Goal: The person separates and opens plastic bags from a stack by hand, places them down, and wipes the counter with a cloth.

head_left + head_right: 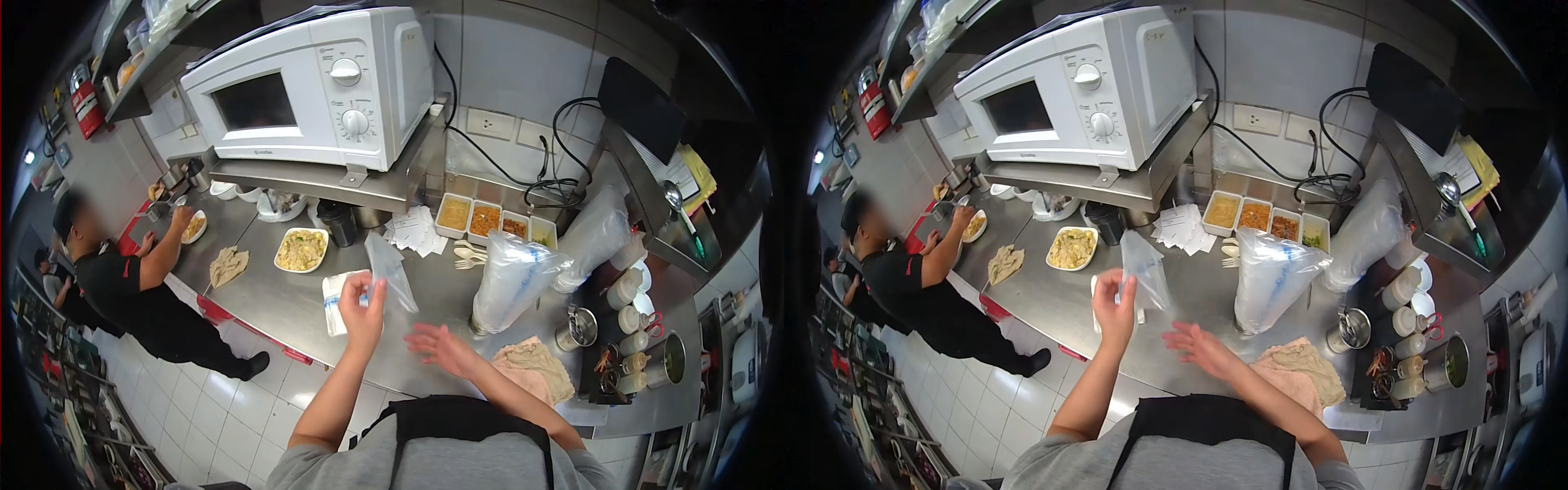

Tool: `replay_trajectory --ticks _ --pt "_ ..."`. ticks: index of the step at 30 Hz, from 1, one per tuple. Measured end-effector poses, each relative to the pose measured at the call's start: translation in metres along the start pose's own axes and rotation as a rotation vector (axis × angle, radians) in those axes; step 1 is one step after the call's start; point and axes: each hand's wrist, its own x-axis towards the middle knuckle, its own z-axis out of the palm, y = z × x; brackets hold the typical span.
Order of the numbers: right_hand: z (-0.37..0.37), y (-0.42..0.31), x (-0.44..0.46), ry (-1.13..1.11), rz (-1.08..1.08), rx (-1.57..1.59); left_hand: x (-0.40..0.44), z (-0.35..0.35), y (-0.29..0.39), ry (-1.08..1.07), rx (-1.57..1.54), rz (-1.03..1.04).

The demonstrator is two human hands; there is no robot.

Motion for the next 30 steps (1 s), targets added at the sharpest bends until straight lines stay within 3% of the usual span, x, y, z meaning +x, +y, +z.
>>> replay_trajectory --ticks 3,6,7,8,11,12,16,19,23,28,30 --pt "0.01 -0.015 0.033 -0.044 -0.103 0.241 -0.042 -0.021 0.0 -0.156 0.131 0.004" --pt "0.0 -0.03 0.056 0.236 -0.254 -0.059 -0.068 -0.042 -0.001 -0.393 0.252 0.034" --pt "-0.001 -0.033 0.057 0.238 -0.258 -0.1 -0.073 -0.049 -0.005 -0.469 0.28 0.052" --pt "0.002 -0.039 0.054 0.238 -0.261 -0.143 -0.074 -0.059 -0.019 -0.527 0.146 -0.044" --pt "0.014 -0.048 0.042 0.167 -0.25 -0.321 -0.055 -0.064 -0.076 -0.306 -0.491 -0.766" --pt "0.019 -0.05 0.038 0.137 -0.244 -0.373 -0.038 -0.066 -0.074 -0.495 -0.46 -0.805" --pt "0.021 -0.051 0.029 0.076 -0.226 -0.522 -0.001 -0.053 -0.079 -0.924 -0.792 -0.972" --pt "0.015 -0.055 0.021 0.16 -0.231 -0.661 0.0 -0.043 -0.092 -0.839 -0.511 -0.929" --pt "-0.001 -0.053 0.011 0.276 -0.265 -0.861 0.002 -0.032 -0.089 -0.633 -0.597 -0.867" --pt "-0.001 -0.06 -0.016 0.194 -0.37 -0.614 0.013 -0.025 -0.091 -0.372 -0.645 -0.883" --pt "0.006 -0.069 -0.034 0.134 -0.4 -0.572 0.026 -0.035 -0.133 -0.345 -0.197 -0.807"
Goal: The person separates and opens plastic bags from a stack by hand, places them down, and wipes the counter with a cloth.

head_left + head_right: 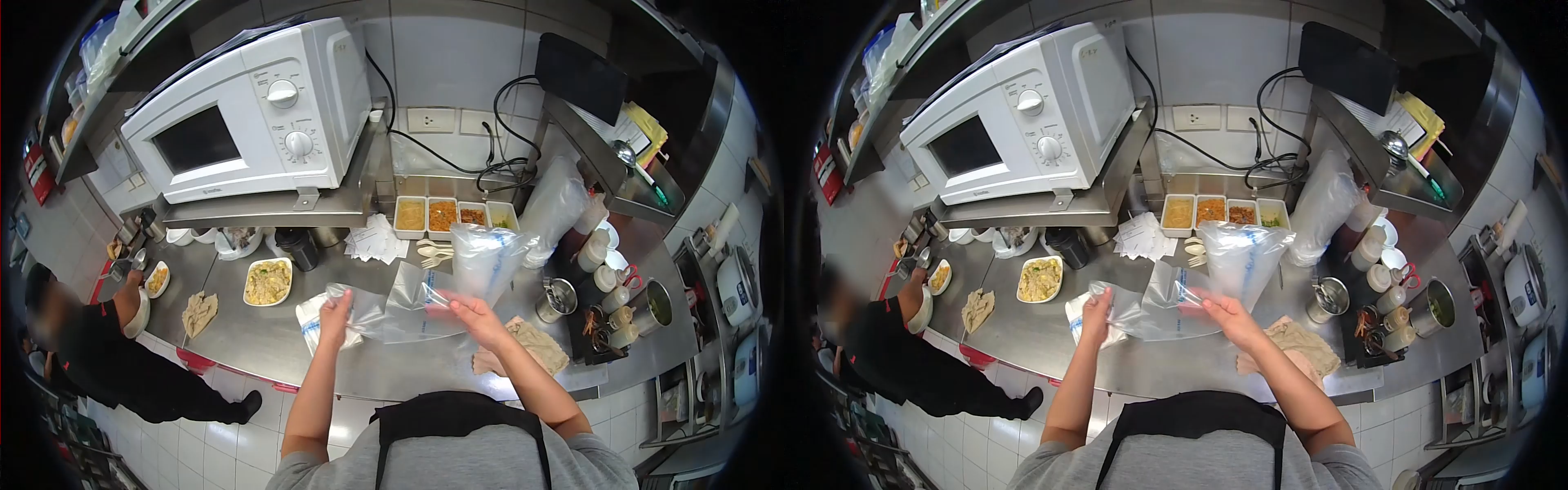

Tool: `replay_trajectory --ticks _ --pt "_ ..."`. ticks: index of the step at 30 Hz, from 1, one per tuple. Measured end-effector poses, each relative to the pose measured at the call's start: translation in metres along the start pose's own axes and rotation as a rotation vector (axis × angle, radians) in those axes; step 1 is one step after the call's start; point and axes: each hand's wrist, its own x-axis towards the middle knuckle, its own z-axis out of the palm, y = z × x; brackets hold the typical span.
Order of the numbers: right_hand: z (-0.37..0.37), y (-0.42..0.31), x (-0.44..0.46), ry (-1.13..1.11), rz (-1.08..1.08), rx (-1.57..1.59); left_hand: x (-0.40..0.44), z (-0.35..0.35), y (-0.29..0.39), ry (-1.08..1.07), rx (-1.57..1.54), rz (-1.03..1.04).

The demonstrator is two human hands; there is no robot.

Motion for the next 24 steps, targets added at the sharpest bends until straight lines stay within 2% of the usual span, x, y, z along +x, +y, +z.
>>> replay_trajectory --ticks 4,7,8,11,14,16,19,23,24 --pt "-0.005 -0.03 -0.024 -0.026 -0.037 0.061 0.06 -0.037 -0.027 0.225 0.623 0.087" --pt "-0.006 -0.044 -0.038 -0.037 -0.018 0.119 0.04 -0.023 -0.015 0.518 1.059 0.611" --pt "-0.008 -0.047 -0.041 -0.043 -0.017 0.135 0.013 0.006 0.016 0.582 1.222 0.344" --pt "-0.011 -0.047 -0.046 -0.07 -0.049 0.05 0.013 0.036 0.013 0.513 1.061 0.845" --pt "-0.012 -0.047 -0.048 -0.052 -0.043 -0.028 -0.044 0.089 0.064 -0.543 -0.199 0.119" --pt "-0.011 -0.046 -0.048 -0.04 -0.028 -0.026 -0.086 0.133 0.093 -0.705 -0.237 0.125" --pt "-0.013 -0.043 -0.05 0.011 -0.08 -0.057 -0.093 0.151 0.098 -0.603 -0.032 0.17" --pt "-0.009 -0.053 -0.054 0.182 -0.26 -0.138 -0.1 0.16 0.092 -0.559 -0.112 0.172" --pt "-0.015 -0.051 -0.054 0.208 -0.244 -0.205 -0.101 0.161 0.086 -0.569 -0.119 0.17"
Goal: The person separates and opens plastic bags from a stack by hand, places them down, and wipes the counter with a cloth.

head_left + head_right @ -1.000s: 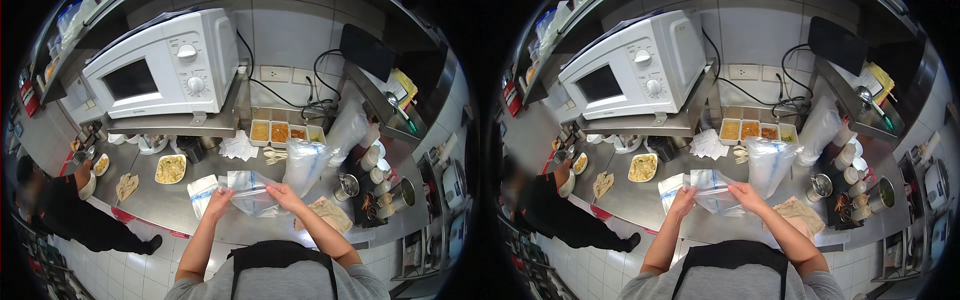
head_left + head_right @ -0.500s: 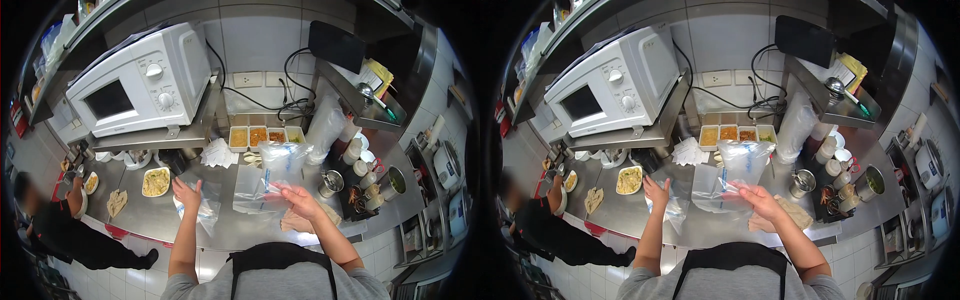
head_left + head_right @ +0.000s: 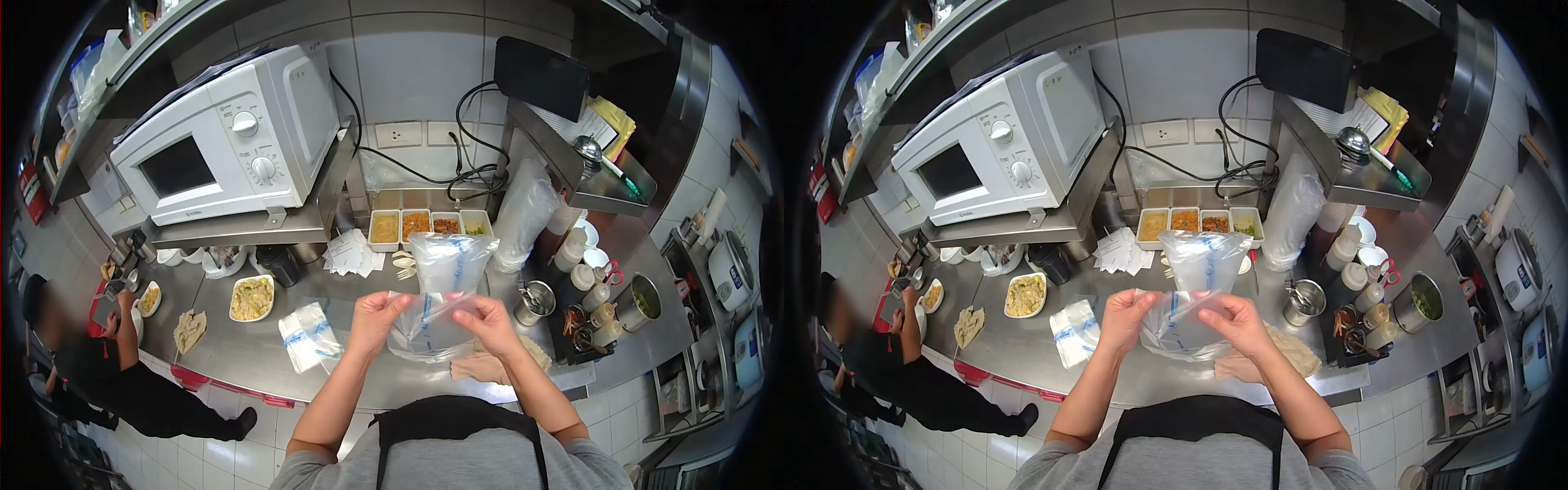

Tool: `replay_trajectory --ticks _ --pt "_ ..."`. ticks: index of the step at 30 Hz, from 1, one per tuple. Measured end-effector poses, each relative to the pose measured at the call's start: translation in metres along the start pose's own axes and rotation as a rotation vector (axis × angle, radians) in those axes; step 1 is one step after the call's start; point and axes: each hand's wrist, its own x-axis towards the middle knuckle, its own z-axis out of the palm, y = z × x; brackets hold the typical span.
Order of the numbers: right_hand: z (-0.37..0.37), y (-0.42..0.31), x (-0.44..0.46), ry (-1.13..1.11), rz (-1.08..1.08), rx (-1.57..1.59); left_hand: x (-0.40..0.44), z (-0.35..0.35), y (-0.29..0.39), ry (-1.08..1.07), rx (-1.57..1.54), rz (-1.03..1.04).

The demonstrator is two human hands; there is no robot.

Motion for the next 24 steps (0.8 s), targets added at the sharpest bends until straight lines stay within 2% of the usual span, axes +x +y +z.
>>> replay_trajectory --ticks 2,5,8,11,14,17,20,23,24 --pt "-0.013 0.013 0.001 0.034 0.026 -0.137 -0.004 0.005 -0.007 -0.032 -0.029 0.062" --pt "-0.018 0.025 -0.001 0.103 0.033 -0.012 -0.011 0.021 -0.015 -0.101 -0.117 0.2" --pt "-0.014 0.027 -0.003 0.152 0.127 0.437 -0.015 0.031 -0.021 -0.143 -0.228 0.238" --pt "-0.006 -0.014 -0.007 0.134 0.252 0.696 -0.009 0.022 -0.028 0.012 -0.202 0.204" --pt "-0.012 -0.016 -0.008 0.026 0.151 0.406 -0.006 0.021 -0.028 0.033 -0.134 0.206" --pt "-0.024 0.015 -0.003 0.079 -0.002 0.139 -0.007 0.029 -0.025 -0.002 -0.13 0.226" --pt "-0.019 0.021 -0.004 0.214 0.143 0.14 -0.011 0.035 -0.028 -0.177 -0.176 0.228" --pt "-0.012 0.033 -0.001 0.267 0.005 -0.07 -0.016 0.034 -0.042 -0.297 -0.349 -0.014" --pt "-0.01 0.031 0.001 0.308 0.034 0.112 -0.019 0.036 -0.035 -0.401 -0.227 -0.128"
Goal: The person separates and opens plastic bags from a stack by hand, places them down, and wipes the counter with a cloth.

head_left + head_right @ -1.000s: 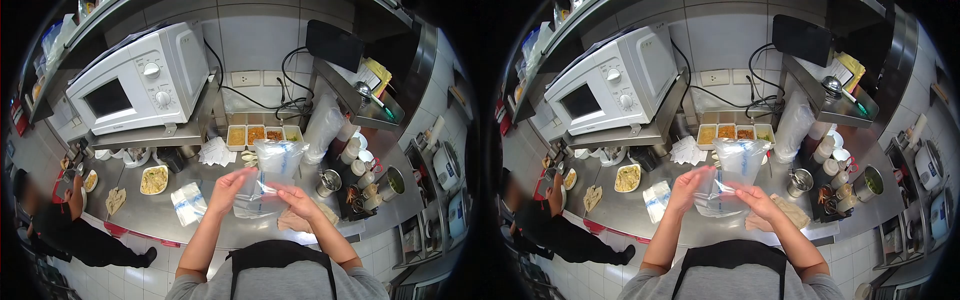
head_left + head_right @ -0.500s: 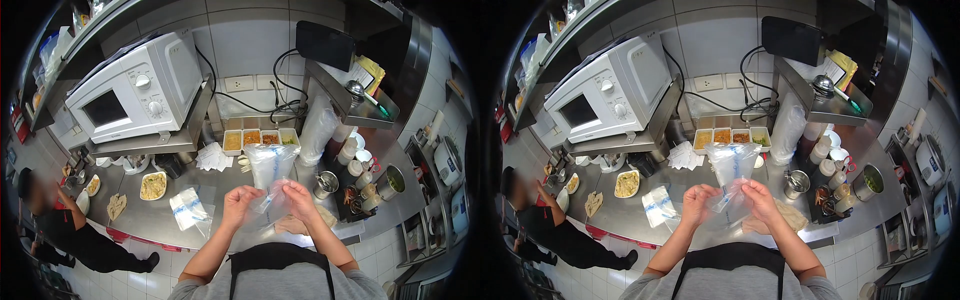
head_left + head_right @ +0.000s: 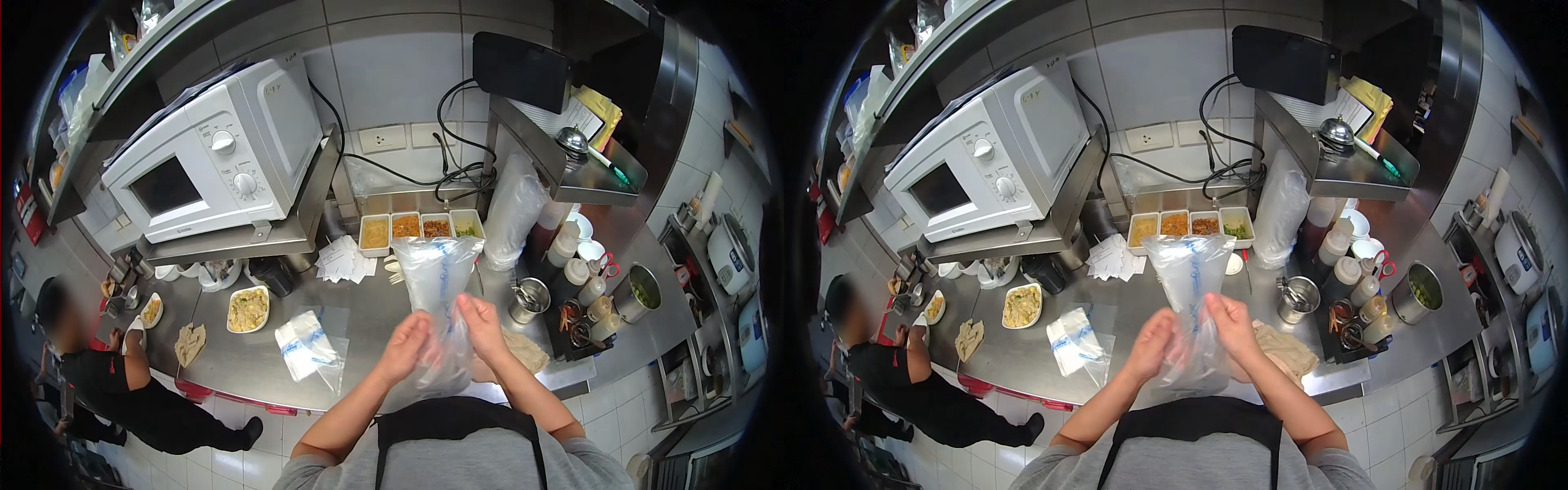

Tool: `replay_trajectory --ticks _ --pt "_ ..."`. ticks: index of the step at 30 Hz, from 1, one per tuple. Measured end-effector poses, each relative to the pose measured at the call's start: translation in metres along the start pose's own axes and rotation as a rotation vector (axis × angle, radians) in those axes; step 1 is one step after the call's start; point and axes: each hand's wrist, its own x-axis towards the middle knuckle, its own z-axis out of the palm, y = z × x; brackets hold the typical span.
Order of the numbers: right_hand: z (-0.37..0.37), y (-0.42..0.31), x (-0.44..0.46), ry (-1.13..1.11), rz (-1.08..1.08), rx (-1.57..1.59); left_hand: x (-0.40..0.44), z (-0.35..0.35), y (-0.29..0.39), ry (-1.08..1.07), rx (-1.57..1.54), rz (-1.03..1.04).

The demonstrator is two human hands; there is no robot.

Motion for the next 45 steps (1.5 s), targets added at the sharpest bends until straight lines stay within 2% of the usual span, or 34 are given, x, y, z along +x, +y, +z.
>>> replay_trajectory --ticks 2,3,4,5,6,7,9,11,13,14,17,19,21,24,27,28,31,34,36,37,39,40,42,43,44,45 --pt "0.003 -0.009 0.004 0.08 0.106 0.349 0.003 0.004 -0.017 0.113 0.076 -0.146" --pt "-0.002 -0.01 0.006 0.037 0.159 0.42 0.005 0.001 -0.026 0.167 0.115 -0.22" --pt "-0.012 -0.01 0.008 -0.005 0.21 0.491 0.006 -0.018 -0.029 0.08 0.235 -0.218" --pt "-0.023 -0.011 0.011 -0.047 0.259 0.563 0.006 -0.023 -0.017 0.06 0.165 -0.157" --pt "-0.032 -0.015 0.017 -0.07 0.339 0.491 0.011 -0.026 0.002 0.041 0.093 -0.097" --pt "-0.036 -0.022 0.023 -0.131 0.299 0.401 0.016 -0.026 0.02 0.024 0.017 -0.038" --pt "-0.04 -0.045 0.04 -0.257 0.229 0.217 0.036 -0.019 0.058 0.202 0.139 0.016" --pt "-0.026 -0.073 0.059 -0.216 0.055 0.031 0.059 -0.015 0.085 0.287 0.217 0.107" --pt "-0.02 -0.074 0.085 -0.081 0.071 -0.063 0.084 -0.036 0.089 0.347 0.296 0.092" --pt "-0.018 -0.067 0.091 -0.013 0.08 -0.11 0.091 -0.051 0.081 0.375 0.336 0.083" --pt "-0.029 0.014 0.101 0.209 0.155 -0.123 0.085 -0.097 0.005 0.467 0.127 -0.154" --pt "-0.034 0.057 0.087 0.275 0.296 -0.225 0.07 -0.109 -0.04 0.574 -0.01 -0.351" --pt "-0.027 0.089 0.067 0.338 0.325 -0.491 0.059 -0.112 -0.075 0.721 -0.044 -0.307" --pt "-0.035 0.129 0.076 0.42 -0.149 -0.637 0.058 -0.085 -0.077 0.798 0.098 -0.142" --pt "-0.023 0.115 0.071 0.484 -0.164 -0.682 0.063 -0.059 -0.101 1.107 0.296 0.032" --pt "-0.022 0.115 0.071 0.488 -0.158 -0.675 0.061 -0.087 -0.131 1.108 0.489 0.092" --pt "-0.022 0.119 0.069 0.474 -0.141 -0.661 0.056 -0.064 -0.115 1.111 0.939 0.291" --pt "-0.033 0.129 0.068 0.39 -0.109 -0.733 0.05 -0.059 -0.107 1.029 0.845 0.144" --pt "-0.056 0.154 0.073 0.288 -0.043 -0.884 0.034 -0.086 -0.138 1.061 0.93 0.16" --pt "-0.055 0.144 0.074 0.325 -0.037 -0.745 0.036 -0.1 -0.143 1.074 0.975 0.186" --pt "-0.043 0.102 0.066 0.382 -0.021 -0.463 0.05 -0.11 -0.115 1.109 0.937 0.299" --pt "-0.037 0.083 0.065 0.448 -0.081 -0.414 0.054 -0.108 -0.101 1.133 0.917 0.342" --pt "-0.012 0.052 0.073 0.537 -0.176 -0.307 0.082 -0.058 -0.029 0.951 0.425 0.529" --pt "0.001 0.05 0.078 0.576 -0.22 -0.247 0.094 -0.064 -0.037 0.841 0.283 0.597" --pt "0.008 0.064 0.079 0.616 -0.213 -0.289 0.09 -0.058 -0.042 0.924 0.411 0.346" --pt "0.008 0.086 0.078 0.652 -0.206 -0.332 0.087 -0.067 -0.062 0.915 0.67 0.182"
